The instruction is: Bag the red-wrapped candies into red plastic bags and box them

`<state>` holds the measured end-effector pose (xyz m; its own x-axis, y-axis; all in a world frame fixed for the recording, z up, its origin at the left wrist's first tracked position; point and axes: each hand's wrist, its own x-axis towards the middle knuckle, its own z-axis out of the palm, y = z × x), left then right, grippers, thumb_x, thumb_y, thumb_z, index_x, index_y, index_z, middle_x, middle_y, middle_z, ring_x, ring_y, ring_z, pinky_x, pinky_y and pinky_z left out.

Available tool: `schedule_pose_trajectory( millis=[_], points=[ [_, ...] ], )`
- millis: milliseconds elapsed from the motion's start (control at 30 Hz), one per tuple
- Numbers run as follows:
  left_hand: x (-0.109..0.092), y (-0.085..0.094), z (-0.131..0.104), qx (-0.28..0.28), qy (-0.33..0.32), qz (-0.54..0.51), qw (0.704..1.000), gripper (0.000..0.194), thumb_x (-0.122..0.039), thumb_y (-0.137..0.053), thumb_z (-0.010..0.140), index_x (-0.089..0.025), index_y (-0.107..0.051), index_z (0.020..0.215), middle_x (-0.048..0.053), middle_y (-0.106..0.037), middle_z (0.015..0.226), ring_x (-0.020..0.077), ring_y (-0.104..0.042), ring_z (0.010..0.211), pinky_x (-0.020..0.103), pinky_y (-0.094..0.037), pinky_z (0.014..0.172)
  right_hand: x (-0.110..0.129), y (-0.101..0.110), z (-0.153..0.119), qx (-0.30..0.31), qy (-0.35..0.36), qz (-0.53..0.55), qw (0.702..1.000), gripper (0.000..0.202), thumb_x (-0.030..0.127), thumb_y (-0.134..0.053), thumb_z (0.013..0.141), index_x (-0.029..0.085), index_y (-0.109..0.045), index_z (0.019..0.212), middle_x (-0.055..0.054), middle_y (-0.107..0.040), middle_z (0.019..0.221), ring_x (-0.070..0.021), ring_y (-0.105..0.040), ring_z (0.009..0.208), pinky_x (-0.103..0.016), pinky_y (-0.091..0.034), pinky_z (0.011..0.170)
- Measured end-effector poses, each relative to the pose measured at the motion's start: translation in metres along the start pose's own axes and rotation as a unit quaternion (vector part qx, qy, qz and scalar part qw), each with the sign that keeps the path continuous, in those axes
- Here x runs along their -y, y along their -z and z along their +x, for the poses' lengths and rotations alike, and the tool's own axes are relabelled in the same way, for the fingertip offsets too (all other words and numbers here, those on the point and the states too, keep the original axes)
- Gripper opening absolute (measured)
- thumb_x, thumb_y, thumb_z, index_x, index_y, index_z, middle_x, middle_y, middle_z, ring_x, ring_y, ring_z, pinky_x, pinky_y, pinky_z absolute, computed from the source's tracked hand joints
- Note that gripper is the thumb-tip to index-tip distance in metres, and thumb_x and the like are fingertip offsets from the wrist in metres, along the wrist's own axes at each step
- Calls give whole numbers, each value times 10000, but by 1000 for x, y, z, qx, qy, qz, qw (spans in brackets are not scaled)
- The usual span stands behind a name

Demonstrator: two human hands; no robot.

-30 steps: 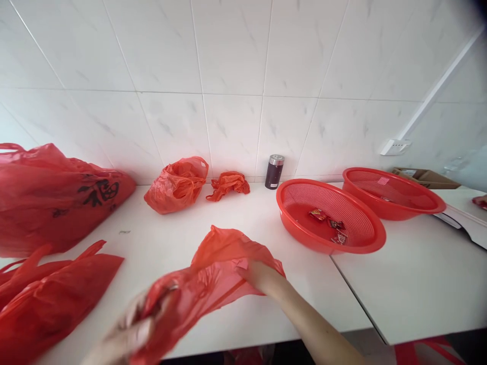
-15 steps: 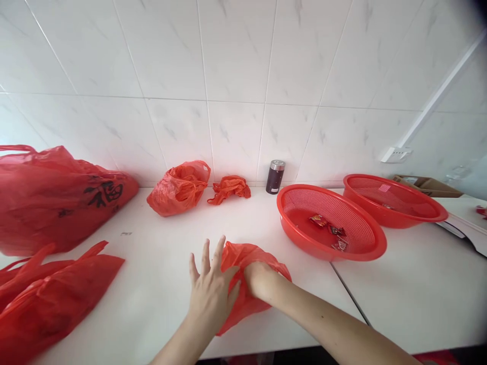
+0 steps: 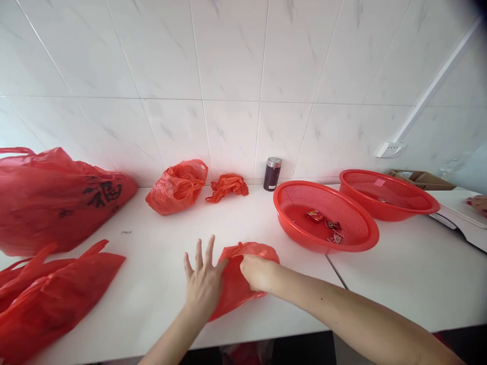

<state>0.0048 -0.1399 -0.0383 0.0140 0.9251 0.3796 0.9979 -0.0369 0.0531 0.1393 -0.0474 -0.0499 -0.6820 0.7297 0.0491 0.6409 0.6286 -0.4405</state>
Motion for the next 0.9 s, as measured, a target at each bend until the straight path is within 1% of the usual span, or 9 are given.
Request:
schedule_pose_trajectory(
  millis=[133,267,333,433,500,633,700,800,900],
  points=[
    [51,-15,29,46,54,99,993,697,79,-407,773,-321,-583,1316,121,-247,1589,413,-216,1436,628,-295,1061,15,48,-26,246,10,-161,956,201,-34,-687,536,125,-710,658,-152,-704,967,-356,-560,1190,-423,-465,984],
    [73,6,48,124,75,68,987,656,61,-360,769,-276,-613,1271,130,-255,1577,374,-454,1302,495,-463,931,22,96,-41,388,-28,-164,906,447,72,-571,720,178,-692,1136,-132,-691,1077,-319,-677,948,-390,-547,716],
    [71,14,48,180,77,-19,980,697,40,-340,759,-284,-538,1345,134,-376,1503,306,-610,1101,425,-509,829,18,106,-43,378,-39,-136,915,445,152,-542,783,257,-655,1200,-87,-696,1082,-301,-684,911,-357,-530,649],
    [56,20,42,221,126,-240,937,705,-37,-368,778,-309,-417,1427,86,-576,1290,243,-644,984,360,-510,808,5,101,-42,275,-40,-141,950,368,183,-453,856,259,-668,1144,-75,-696,1070,-270,-683,891,-322,-499,629],
    [42,22,36,241,172,-444,846,652,-129,-418,821,-313,-369,1445,60,-634,1192,230,-635,1018,334,-511,834,-3,89,-40,224,-41,-166,959,347,136,-415,856,205,-688,1059,-98,-707,992,-275,-679,894,-328,-490,652],
    [26,27,32,260,265,-739,562,561,-323,-586,838,-234,-446,1374,84,-661,1161,232,-653,1022,335,-528,853,-11,71,-39,195,-36,-166,966,349,197,-593,749,172,-650,1092,-118,-698,1034,-337,-644,994,-395,-486,791],
    [33,29,32,237,286,-778,507,539,-318,-694,776,-221,-530,1280,73,-685,1077,205,-678,927,310,-539,812,-12,72,-40,221,-49,-145,963,595,212,-693,644,213,-579,1228,-98,-684,1096,-340,-638,1011,-399,-486,823],
    [57,28,29,231,262,-757,552,271,-297,-758,717,-195,-650,943,5,-660,762,126,-640,638,221,-513,608,-14,79,-45,263,-72,-127,954,719,108,-619,667,278,-485,1353,-85,-636,1223,-301,-617,1089,-368,-499,828],
    [75,23,20,296,195,-606,712,139,-304,-691,741,-172,-648,732,2,-610,710,96,-553,550,173,-437,474,-17,82,-45,289,-67,-125,947,773,76,-581,684,261,-424,1418,-111,-562,1328,-298,-564,1183,-379,-501,864]
  ],
)
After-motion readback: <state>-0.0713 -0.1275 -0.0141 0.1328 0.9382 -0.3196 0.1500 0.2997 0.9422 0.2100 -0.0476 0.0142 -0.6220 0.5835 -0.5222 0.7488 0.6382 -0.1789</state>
